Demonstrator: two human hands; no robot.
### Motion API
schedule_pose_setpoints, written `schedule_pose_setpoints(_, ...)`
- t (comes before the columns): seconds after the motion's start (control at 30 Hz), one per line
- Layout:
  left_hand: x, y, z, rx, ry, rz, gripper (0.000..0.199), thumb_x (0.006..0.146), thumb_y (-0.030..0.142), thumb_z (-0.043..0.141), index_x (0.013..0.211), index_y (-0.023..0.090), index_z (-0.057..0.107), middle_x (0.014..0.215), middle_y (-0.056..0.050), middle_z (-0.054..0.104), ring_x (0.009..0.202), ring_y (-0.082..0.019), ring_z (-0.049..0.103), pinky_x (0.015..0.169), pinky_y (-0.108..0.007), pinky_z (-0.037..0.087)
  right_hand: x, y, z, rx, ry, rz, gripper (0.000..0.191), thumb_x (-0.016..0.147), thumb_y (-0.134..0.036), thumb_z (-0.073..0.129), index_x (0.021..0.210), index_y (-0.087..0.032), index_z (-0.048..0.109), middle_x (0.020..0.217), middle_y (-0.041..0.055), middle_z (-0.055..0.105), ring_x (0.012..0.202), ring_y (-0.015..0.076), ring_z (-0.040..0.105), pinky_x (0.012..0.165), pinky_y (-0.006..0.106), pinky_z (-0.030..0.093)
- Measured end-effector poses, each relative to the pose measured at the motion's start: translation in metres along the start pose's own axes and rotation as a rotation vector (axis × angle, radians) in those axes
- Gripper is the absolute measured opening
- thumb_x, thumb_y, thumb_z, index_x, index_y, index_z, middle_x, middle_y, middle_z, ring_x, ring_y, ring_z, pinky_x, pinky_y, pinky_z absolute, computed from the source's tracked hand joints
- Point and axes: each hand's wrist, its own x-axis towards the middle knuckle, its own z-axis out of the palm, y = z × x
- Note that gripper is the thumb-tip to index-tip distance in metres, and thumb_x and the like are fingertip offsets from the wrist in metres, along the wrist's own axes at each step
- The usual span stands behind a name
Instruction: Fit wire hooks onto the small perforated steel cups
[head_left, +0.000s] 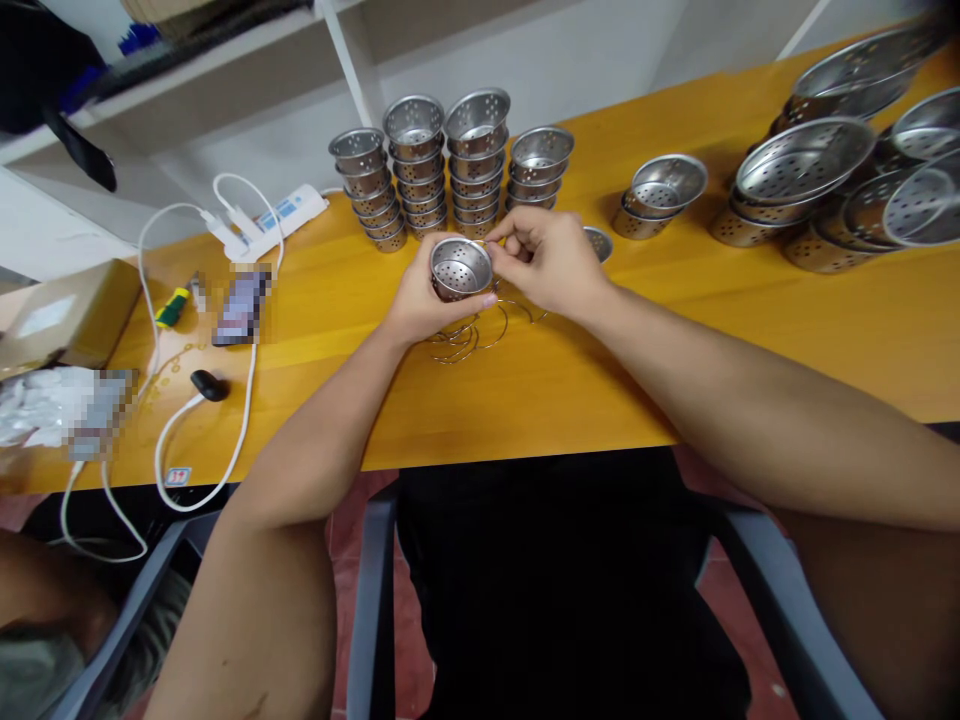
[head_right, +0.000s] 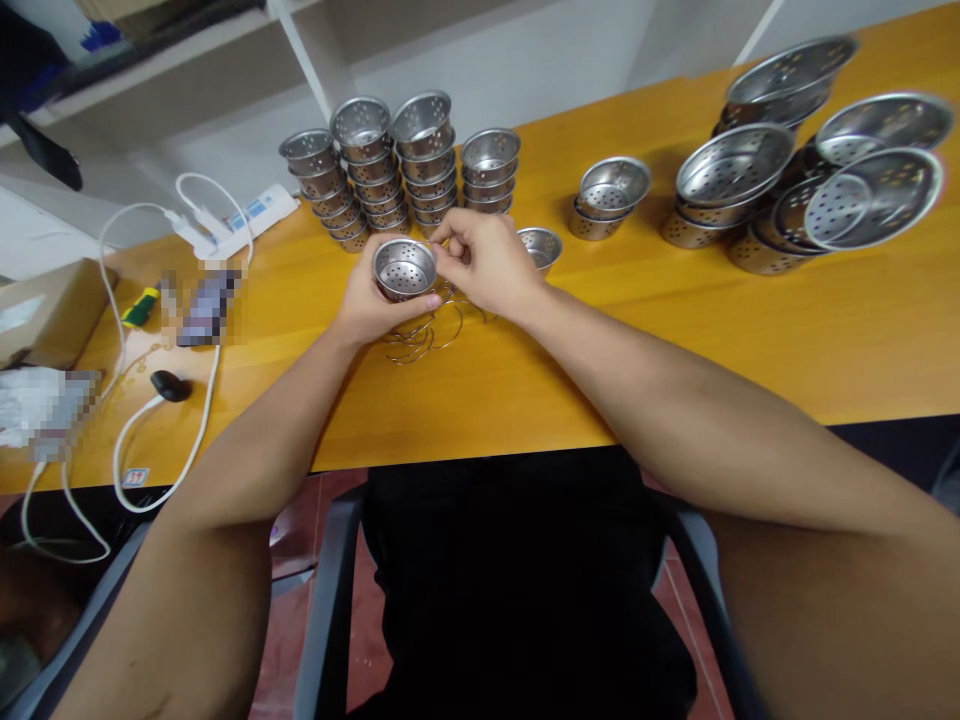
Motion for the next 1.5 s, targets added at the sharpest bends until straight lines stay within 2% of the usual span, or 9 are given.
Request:
schedule_pose_setpoints(0.23, -0.002, -0.002, 0.005, 0.001, -0.001, -0.021, 0.113, 0.087, 0.094, 0.101, 0.169, 0.032, 0.054, 0.151, -0.011, 0.075, 0.147, -0.037, 0.081, 0.135, -0.061, 0.065, 0.001, -0.001, -0.001, 0.017, -0.012, 0.009, 0.037, 0.105, -0.063, 0.095, 0.101, -0.031, 0.077, 0.075, 0.0005, 0.057, 0.073, 0.0250, 0.057, 0.075, 0.046, 0.058)
schedule_pose_setpoints(0.47, 0.000, -0.001, 0.004, 0.008, 0.014, -0.010, 0.113, 0.083, 0.098, 0.101, 0.163, 0.032, 0.057, 0.147, -0.010, 0.078, 0.136, -0.034, 0.085, 0.126, -0.058, 0.070, 0.001, 0.000, -0.002, 0.016, -0.029, 0.012, 0.036, 0.105, -0.062, 0.095, 0.099, -0.032, 0.077, 0.075, 0.0005, 0.057, 0.073, 0.0252, 0.056, 0.073, 0.046, 0.056)
schedule_pose_setpoints(0.67, 0.002, 0.004, 0.005, 0.009, 0.021, 0.012, 0.111, 0.084, 0.099, 0.099, 0.162, 0.032, 0.057, 0.144, -0.009, 0.079, 0.132, -0.033, 0.087, 0.124, -0.058, 0.071, 0.000, 0.001, 0.001, 0.006, -0.020, 0.022, 0.027, 0.106, -0.049, 0.097, 0.100, -0.031, 0.077, 0.076, 0.0004, 0.056, 0.075, 0.0264, 0.059, 0.080, 0.049, 0.061)
schedule_pose_setpoints(0.83, 0.001, 0.010, 0.003, 0.051, 0.025, -0.035, 0.111, 0.083, 0.102, 0.097, 0.158, 0.029, 0.059, 0.145, -0.010, 0.078, 0.137, -0.035, 0.086, 0.124, -0.056, 0.072, 0.000, -0.002, 0.000, -0.032, -0.018, 0.043, 0.029, 0.108, -0.052, 0.094, 0.101, -0.030, 0.077, 0.075, 0.0004, 0.056, 0.077, 0.0261, 0.062, 0.081, 0.047, 0.063)
schedule_pose_setpoints(1.03, 0.002, 0.022, 0.002, 0.076, 0.031, -0.073, 0.113, 0.079, 0.097, 0.105, 0.157, 0.028, 0.060, 0.147, -0.012, 0.078, 0.139, -0.037, 0.085, 0.125, -0.057, 0.071, -0.003, -0.006, 0.007, -0.036, -0.005, 0.045, 0.020, 0.107, -0.045, 0.091, 0.118, -0.031, 0.083, 0.074, -0.0007, 0.055, 0.078, 0.0268, 0.063, 0.086, 0.048, 0.066)
schedule_pose_setpoints(1.13, 0.001, 0.025, 0.002, 0.074, 0.034, -0.093, 0.109, 0.083, 0.097, 0.102, 0.156, 0.027, 0.062, 0.143, -0.012, 0.079, 0.134, -0.035, 0.085, 0.123, -0.056, 0.071, -0.002, -0.007, 0.008, 0.045, -0.033, 0.030, 0.026, 0.106, -0.052, 0.092, 0.117, -0.031, 0.082, 0.075, -0.0009, 0.055, 0.075, 0.0254, 0.060, 0.081, 0.046, 0.063)
schedule_pose_setpoints(1.27, -0.001, 0.024, 0.000, 0.004, -0.010, -0.100, 0.099, 0.092, 0.099, 0.093, 0.154, 0.027, 0.067, 0.139, -0.010, 0.082, 0.129, -0.032, 0.086, 0.122, -0.053, 0.071, 0.001, -0.012, -0.001, 0.233, -0.104, 0.015, 0.047, 0.104, -0.076, 0.093, 0.110, -0.031, 0.083, 0.081, 0.0022, 0.065, 0.074, 0.0239, 0.059, 0.072, 0.042, 0.057)
schedule_pose_setpoints(1.4, -0.001, 0.022, -0.001, -0.087, -0.042, -0.055, 0.094, 0.098, 0.100, 0.085, 0.156, 0.028, 0.066, 0.143, -0.010, 0.083, 0.127, -0.029, 0.086, 0.119, -0.049, 0.071, 0.003, -0.017, -0.012, 0.340, -0.212, 0.014, 0.065, 0.092, -0.091, 0.102, 0.103, -0.030, 0.084, 0.079, 0.0020, 0.067, 0.071, 0.0211, 0.055, 0.065, 0.040, 0.052)
schedule_pose_setpoints(1.5, 0.000, 0.022, -0.002, -0.125, -0.049, -0.027, 0.096, 0.097, 0.100, 0.087, 0.158, 0.029, 0.065, 0.144, -0.010, 0.082, 0.125, -0.028, 0.087, 0.111, -0.046, 0.073, 0.003, -0.015, -0.014, 0.387, -0.238, 0.033, 0.073, 0.081, -0.096, 0.107, 0.104, -0.030, 0.085, 0.077, 0.0007, 0.064, 0.070, 0.0204, 0.054, 0.064, 0.038, 0.051)
